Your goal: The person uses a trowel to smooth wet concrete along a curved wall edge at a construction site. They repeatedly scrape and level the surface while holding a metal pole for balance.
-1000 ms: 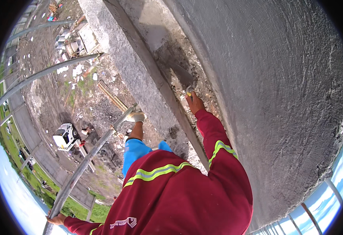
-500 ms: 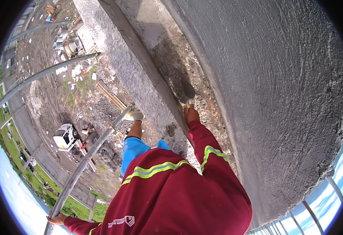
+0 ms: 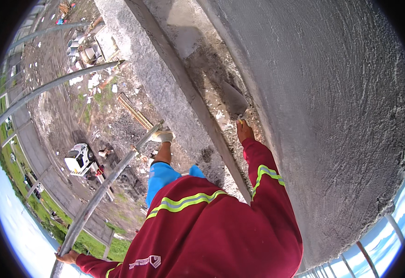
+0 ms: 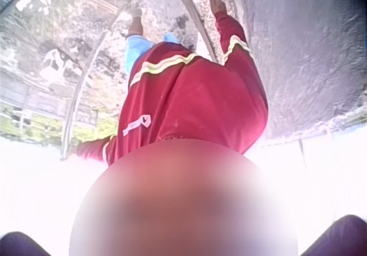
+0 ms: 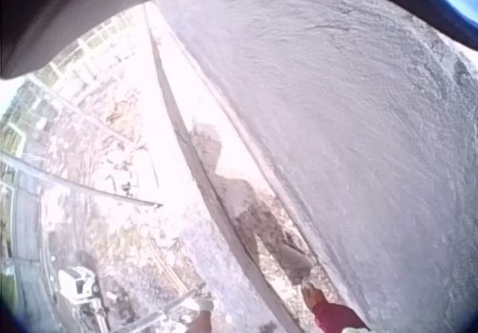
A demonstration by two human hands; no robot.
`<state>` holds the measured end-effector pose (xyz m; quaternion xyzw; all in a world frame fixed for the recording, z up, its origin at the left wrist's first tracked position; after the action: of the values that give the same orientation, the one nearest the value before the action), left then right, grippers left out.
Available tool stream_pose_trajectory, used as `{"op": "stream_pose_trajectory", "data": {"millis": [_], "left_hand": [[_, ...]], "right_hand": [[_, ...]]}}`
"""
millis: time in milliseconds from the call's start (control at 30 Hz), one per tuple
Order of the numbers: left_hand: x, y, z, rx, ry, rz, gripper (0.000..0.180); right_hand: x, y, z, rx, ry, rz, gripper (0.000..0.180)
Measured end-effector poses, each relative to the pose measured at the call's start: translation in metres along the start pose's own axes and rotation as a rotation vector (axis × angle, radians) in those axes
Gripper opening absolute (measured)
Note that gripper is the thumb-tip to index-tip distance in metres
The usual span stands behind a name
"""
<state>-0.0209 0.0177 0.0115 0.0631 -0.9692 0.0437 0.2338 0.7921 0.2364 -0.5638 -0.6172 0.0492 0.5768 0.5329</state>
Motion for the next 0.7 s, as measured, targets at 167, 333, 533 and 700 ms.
{"op": "stream_pose_trajectory", "data": {"millis": [167, 333, 533, 700], "left_hand": [[0.008, -0.006, 0.005, 0.014, -0.026, 0.028, 0.021], [0.017, -0.01, 0.005, 0.028, -0.009, 0.001, 0.028], [0.02, -0.014, 0.01, 0.006, -0.04, 0.026, 0.027], [0.024, -0.016, 0.01, -0.035, -0.056, 0.09, 0.026]], "right_hand": [[-0.025, 0.03, -0.026, 0.106, 0.054, 0.078, 0.052], [0.009, 0.059, -0.007, 0.34, 0.241, 0.317, 0.057], [0.026, 0.051, 0.042, 0.118, 0.055, 0.187, 0.057], [0.055, 0.031, 0.083, 0.239, 0.029, 0.324, 0.056]]}}
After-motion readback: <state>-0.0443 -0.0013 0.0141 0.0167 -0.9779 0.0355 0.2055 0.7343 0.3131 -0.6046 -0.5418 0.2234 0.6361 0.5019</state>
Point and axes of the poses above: each hand's wrist, its own x-axis towards the middle knuckle, its own y-axis out of the palm, z = x × y, the point moved 4 cm from there along x, towards the middle knuckle, and after that the axes turned 11 degrees about y, right-handed, at the moved point
